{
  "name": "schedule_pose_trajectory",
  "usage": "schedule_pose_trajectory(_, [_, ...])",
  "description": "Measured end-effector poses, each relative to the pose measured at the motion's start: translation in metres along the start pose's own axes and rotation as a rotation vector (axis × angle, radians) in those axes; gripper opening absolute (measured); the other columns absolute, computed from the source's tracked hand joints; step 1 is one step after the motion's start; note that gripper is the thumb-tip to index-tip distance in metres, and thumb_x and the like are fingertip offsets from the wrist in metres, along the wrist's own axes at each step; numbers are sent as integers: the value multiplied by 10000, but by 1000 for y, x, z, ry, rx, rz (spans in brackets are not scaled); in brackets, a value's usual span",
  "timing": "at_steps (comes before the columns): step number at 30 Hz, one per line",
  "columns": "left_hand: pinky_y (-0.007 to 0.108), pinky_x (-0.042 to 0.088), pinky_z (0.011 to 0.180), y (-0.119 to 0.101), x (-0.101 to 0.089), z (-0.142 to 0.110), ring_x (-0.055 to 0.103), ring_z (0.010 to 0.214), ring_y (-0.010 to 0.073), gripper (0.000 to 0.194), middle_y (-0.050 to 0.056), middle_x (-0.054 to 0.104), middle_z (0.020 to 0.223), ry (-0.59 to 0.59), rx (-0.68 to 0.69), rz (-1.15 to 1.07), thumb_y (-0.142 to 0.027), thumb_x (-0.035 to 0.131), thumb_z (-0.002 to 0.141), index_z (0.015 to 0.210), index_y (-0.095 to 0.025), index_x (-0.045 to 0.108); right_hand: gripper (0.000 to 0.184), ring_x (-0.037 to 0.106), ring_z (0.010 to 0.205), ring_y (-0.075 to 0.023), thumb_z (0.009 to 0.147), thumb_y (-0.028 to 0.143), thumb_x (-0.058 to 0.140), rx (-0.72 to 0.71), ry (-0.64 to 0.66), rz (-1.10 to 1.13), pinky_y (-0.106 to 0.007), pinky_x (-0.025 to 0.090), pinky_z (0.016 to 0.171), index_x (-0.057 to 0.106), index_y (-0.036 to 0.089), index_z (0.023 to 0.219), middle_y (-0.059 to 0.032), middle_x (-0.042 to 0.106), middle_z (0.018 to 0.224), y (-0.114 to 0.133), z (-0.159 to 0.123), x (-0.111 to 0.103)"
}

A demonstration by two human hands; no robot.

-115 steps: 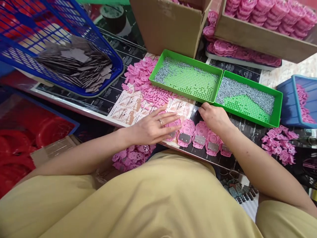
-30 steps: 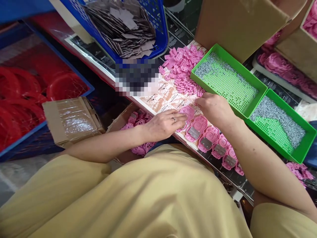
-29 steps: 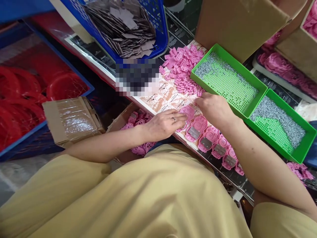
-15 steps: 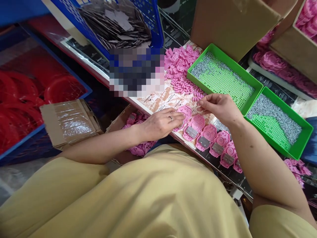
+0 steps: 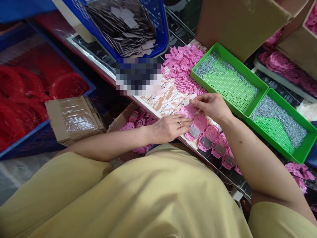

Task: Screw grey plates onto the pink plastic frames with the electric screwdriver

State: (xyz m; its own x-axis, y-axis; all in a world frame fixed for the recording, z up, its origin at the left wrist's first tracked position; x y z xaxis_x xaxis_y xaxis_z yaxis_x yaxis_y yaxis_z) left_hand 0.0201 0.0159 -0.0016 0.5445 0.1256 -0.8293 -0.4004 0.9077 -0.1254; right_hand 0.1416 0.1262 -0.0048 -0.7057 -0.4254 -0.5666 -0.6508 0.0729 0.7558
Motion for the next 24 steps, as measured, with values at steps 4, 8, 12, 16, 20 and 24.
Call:
schedule_pose_trajectory(4, [303,576,908,-1,-3,3,708,1048,173,234,85,760,1052,-35,11,18,-69,470,970,903,-133,685,349,566,507,-132,719,502,776,44,-78,-180,-269,440,513,759,155,759,-33,644,560,13,3,4])
schedule_pose_trajectory(8, [294,574,924,0,-2,4,709,1023,161,263,76,762,1026,-17,6,29,-69,446,979,898,-135,687,204,589,570,-147,771,366,725,-14,-136,-378,-290,449,603,764,167,755,-34,667,597,24,5,6])
schedule_pose_trajectory(12, [309,565,966,0,1,2,695,1071,167,234,84,753,1072,23,-7,12,-82,464,978,945,-143,687,187,603,621,-160,789,328,687,-87,-153,-536,-309,460,669,730,166,706,-58,699,686,27,7,11])
schedule_pose_trajectory(16, [295,561,958,0,-3,2,695,1062,166,247,77,754,1054,-23,-6,4,-68,449,978,922,-134,681,174,605,651,-165,798,317,684,-131,-144,-587,-311,450,691,731,155,756,-76,719,748,28,9,17])
schedule_pose_trajectory(20, [300,569,931,1,-7,2,702,1044,173,264,88,755,1033,-66,-18,-27,-44,420,970,929,-113,672,153,599,626,-153,734,303,763,-84,-213,-441,-291,438,643,725,155,732,-57,702,694,26,6,6])
schedule_pose_trajectory(24, [316,580,914,4,-6,1,713,1030,191,245,99,756,1026,-46,-27,-71,-30,429,949,948,-94,665,361,467,452,-84,718,510,777,44,-228,-149,-255,343,468,702,157,708,-30,623,552,8,-9,-19])
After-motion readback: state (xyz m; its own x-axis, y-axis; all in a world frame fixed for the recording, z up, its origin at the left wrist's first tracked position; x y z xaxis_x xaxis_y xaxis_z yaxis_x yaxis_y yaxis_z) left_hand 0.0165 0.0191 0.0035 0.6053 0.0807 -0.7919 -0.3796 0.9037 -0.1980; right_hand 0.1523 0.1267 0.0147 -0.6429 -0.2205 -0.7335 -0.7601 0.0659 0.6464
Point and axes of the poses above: each hand's wrist, its own z-axis towards the middle knuckle, its own x-axis out of the palm, y = z × x, the point moved 7 cm from there along z, towards the middle knuckle
